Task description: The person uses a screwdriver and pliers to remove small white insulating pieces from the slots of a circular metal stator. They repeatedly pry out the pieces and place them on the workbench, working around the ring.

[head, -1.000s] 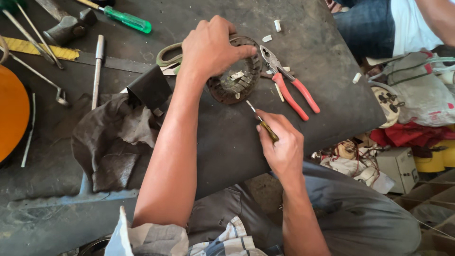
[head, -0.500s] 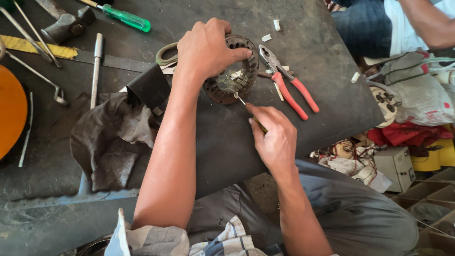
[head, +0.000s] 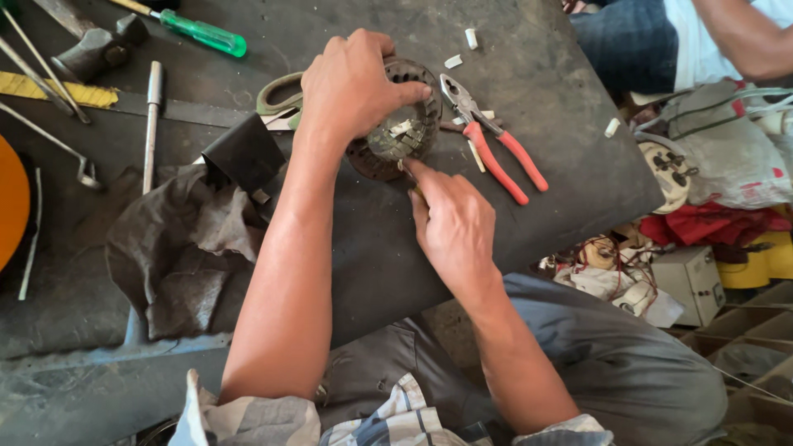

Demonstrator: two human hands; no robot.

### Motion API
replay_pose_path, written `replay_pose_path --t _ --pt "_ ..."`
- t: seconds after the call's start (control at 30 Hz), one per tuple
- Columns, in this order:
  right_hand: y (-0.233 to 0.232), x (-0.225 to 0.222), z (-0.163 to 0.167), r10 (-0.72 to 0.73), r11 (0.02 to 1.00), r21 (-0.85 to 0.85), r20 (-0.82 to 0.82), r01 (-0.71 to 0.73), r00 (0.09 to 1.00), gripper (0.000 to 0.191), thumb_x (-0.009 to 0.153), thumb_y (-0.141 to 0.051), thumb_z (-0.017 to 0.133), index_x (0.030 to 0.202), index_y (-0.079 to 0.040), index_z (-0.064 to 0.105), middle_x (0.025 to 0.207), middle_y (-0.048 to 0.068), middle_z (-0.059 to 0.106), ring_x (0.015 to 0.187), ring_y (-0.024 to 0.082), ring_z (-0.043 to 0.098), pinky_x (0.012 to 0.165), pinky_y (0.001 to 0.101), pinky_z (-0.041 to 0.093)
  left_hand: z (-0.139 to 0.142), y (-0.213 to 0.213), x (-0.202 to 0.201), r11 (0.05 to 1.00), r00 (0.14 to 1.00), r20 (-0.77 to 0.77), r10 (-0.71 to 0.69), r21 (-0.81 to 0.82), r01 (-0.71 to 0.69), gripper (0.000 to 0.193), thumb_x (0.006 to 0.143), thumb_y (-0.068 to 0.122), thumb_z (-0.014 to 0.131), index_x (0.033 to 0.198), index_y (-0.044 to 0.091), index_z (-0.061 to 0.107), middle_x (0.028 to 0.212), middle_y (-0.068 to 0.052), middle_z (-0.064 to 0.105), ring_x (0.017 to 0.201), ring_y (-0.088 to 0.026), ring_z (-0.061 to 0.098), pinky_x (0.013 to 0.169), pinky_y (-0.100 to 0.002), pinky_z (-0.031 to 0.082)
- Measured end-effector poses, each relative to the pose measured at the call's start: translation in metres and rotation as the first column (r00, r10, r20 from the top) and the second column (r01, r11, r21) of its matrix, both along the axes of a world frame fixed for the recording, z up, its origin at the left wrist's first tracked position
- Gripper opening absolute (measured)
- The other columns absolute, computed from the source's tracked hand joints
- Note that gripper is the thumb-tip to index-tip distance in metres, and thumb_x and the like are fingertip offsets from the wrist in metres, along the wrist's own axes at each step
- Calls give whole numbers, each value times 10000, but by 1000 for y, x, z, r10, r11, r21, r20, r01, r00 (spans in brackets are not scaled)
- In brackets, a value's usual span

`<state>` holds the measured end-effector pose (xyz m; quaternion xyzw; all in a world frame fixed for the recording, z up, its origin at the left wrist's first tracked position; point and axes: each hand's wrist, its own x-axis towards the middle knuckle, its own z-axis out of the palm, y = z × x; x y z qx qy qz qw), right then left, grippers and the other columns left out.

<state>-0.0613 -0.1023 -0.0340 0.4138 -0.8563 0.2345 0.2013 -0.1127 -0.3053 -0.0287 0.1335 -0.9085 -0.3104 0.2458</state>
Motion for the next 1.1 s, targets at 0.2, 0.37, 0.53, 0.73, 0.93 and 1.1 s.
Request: replay_pose_path --t 0.2,0.37,0.53,0.73,0.93,1.1 --pt "-12 23 0 -107 994 32 -32 108 994 352 876 -24 702 1227 -57 698 933 95 686 809 279 652 734 410 533 7 2 -2 999 996 84 -24 51 20 737 652 565 911 1180 89 716 1078 -193 709 1038 -384 672 879 -486 521" --pt "-4 18 -1 -49 999 11 73 48 996 341 913 -11 675 1253 -29 684 1013 126 708 876 307 677 783 408 549 14 12 -1 1000 1000 24 -3 -12 3 703 633 540 917 1140 88 734 1048 -221 705 978 -408 675 823 -502 521" --pt "15 11 1 24 998 -69 231 -8 973 302 915 2 670 1216 -23 691 1088 124 736 971 316 718 838 390 557 12 6 1 999 998 66 -2 33 0 689 664 558 907 1149 98 738 1069 -210 710 1011 -403 675 848 -501 521" --pt "26 23 -1 11 992 -125 212 16 977 278 895 7 695 1170 -33 704 1110 108 736 974 309 714 851 385 559 6 4 -1 1000 999 33 3 17 -4 692 662 558 906 1137 85 733 1061 -217 701 996 -411 670 831 -509 517" --pt "22 18 -6 -9 996 -91 163 24 987 303 872 7 711 1171 -45 723 1100 97 736 940 292 686 852 382 541 4 4 -2 1000 1000 0 2 21 -2 697 661 551 910 1134 72 731 1038 -215 708 979 -404 682 821 -501 525" --pt "20 14 -6 0 995 -98 170 17 985 311 883 11 705 1188 -50 726 1089 94 731 930 285 674 848 383 539 6 1 -4 999 997 81 -5 40 2 709 670 569 905 1156 85 727 1062 -207 713 1003 -397 684 845 -494 527"
